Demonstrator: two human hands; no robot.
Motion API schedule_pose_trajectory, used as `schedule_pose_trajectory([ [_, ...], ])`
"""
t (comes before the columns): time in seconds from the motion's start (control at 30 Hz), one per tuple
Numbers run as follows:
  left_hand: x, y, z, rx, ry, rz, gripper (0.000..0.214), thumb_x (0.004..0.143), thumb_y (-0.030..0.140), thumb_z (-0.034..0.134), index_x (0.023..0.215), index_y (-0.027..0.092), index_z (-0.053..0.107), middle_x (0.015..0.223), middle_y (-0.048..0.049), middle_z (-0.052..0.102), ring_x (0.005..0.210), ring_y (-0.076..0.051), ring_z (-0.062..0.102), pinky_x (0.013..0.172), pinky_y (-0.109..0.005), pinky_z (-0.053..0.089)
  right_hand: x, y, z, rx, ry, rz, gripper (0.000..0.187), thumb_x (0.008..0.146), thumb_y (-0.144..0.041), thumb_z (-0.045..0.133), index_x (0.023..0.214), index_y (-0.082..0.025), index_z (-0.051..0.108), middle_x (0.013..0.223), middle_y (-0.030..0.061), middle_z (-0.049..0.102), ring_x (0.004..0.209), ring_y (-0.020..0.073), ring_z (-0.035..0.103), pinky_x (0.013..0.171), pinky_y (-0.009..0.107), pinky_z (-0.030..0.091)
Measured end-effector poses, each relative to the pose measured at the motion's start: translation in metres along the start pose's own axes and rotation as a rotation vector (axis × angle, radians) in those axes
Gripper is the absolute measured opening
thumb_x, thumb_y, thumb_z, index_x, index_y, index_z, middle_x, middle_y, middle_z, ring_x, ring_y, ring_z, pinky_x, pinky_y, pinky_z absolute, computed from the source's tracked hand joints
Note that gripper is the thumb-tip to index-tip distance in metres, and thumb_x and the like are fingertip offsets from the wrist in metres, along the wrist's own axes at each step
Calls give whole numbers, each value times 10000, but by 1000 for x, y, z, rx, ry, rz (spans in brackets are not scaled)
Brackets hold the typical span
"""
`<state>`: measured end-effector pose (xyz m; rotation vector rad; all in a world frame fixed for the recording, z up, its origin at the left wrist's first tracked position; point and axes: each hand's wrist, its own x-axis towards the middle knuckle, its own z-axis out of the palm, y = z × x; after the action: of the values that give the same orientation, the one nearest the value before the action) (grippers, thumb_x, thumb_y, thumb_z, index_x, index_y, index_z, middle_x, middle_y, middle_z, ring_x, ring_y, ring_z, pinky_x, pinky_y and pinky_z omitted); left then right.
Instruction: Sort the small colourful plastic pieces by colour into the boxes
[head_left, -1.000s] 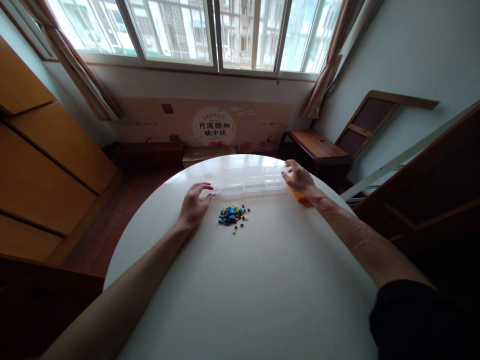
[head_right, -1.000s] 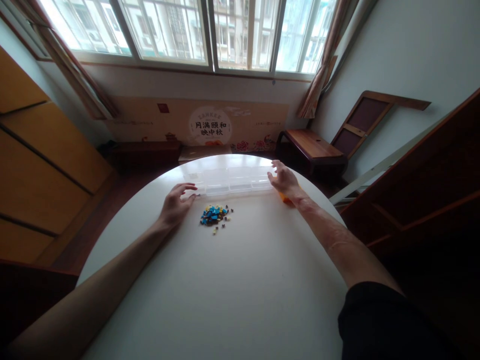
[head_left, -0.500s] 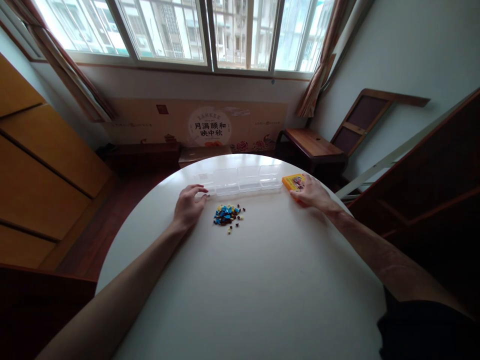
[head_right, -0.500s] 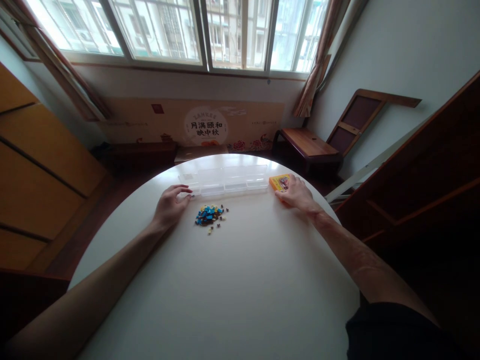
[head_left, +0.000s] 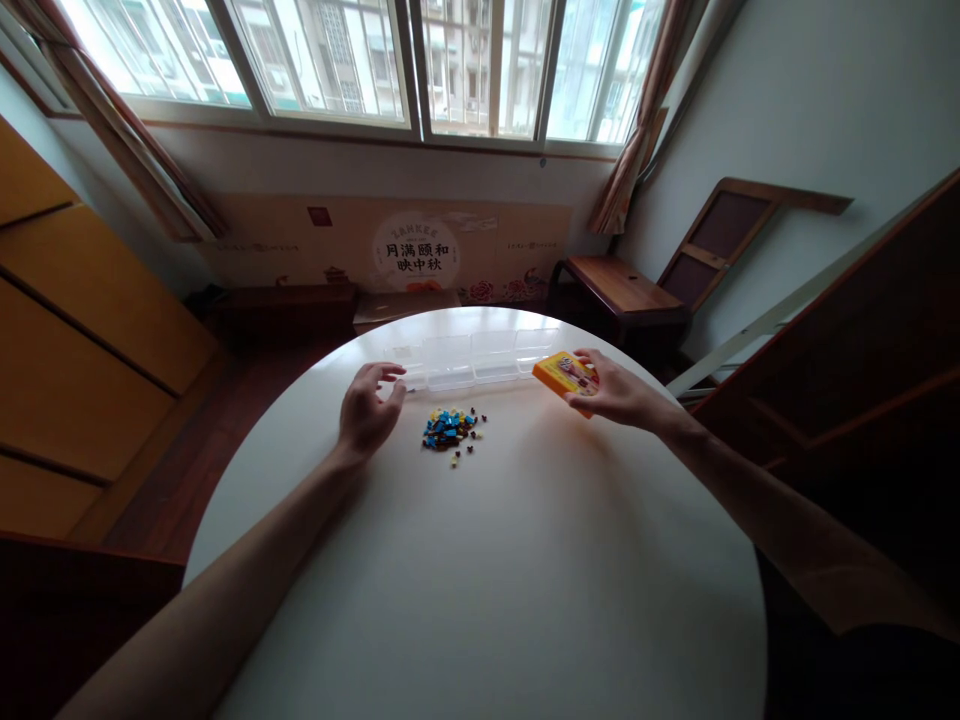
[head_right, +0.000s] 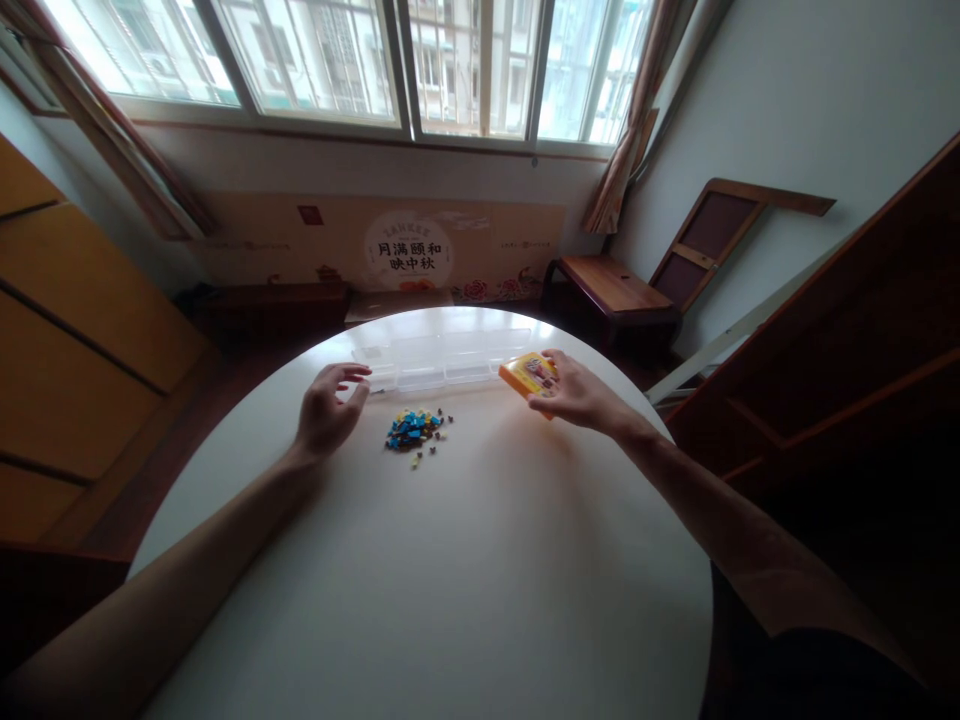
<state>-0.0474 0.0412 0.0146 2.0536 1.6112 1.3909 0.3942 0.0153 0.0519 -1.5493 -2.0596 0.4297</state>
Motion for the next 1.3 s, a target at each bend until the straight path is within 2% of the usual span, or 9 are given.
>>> schedule_pose_trajectory([
  [0.1,-5,15,1,-119,-199,-17,336,978,485,706,1163,209,751,1123,-93,795,930,-261,751,765,-375,606,1,-29,18,176,-80,-104,833,832,-464,876,1554,-235,530,1458,153,678,1227,337,733,1075,467,599],
  [0.3,-16,42,7,-382,-504,37,683,891,607,836,1433,231,661,1411,-138,738,1297,-361,712,1082,-504,601,17,-88,64,475,-217,-273,770,865,-448,858,1528,-191,564,1431,147,695,1198,298,736,1026,427,621],
  [0.5,-23,44,5,-664,-454,-172,745,871,664,857,1388,175,637,1369,-172,765,1264,-386,745,1049,-496,632,31,-125,95,474,-163,-381,726,890,-453,832,1532,-189,622,1490,155,682,1315,332,682,1174,505,533],
  [0.7,-27,29,-1,-740,-405,-218,867,833,649,907,1453,174,531,1380,-201,757,1260,-392,759,1039,-505,648,40,-128,110,520,-190,-424,716,945,-495,768,1581,-205,613,1524,138,682,1305,323,694,1149,495,555],
  [0.83,-26,22,-4,-746,-409,-210,884,832,613,920,1485,183,509,1383,-200,754,1293,-401,743,1071,-537,637,47,-124,110,583,-332,-409,687,1007,-523,690,1611,-215,576,1386,97,756,1107,256,745,977,414,629],
  [0.93,-24,19,-9,-733,-428,-211,894,822,598,924,1496,185,505,1377,-197,752,1301,-401,737,1065,-532,641,48,-125,104,621,-392,-462,658,1037,-570,649,1598,-233,578,1307,77,781,1127,262,738,950,387,627],
  [1.13,-9,21,-27,-672,-526,-133,923,809,598,917,1555,228,519,1513,-204,676,1365,-412,694,1064,-503,646,49,-120,95,537,-221,-524,469,1034,-534,579,1241,-158,766,1099,74,797,944,270,727,868,383,606],
  [1.2,-2,23,-33,-604,-537,-55,965,776,623,933,1571,246,537,1537,-192,661,1393,-417,672,1079,-504,642,49,-115,96,518,-148,-463,377,984,-388,602,1234,-160,767,1066,59,804,920,258,726,846,364,604],
  [1.3,7,25,-39,-549,-540,37,978,742,597,968,1580,287,569,1573,-168,637,1462,-417,618,1148,-513,607,49,-108,99,567,-62,-412,428,884,-225,588,1271,-172,765,1134,58,820,1007,259,752,893,357,615],
])
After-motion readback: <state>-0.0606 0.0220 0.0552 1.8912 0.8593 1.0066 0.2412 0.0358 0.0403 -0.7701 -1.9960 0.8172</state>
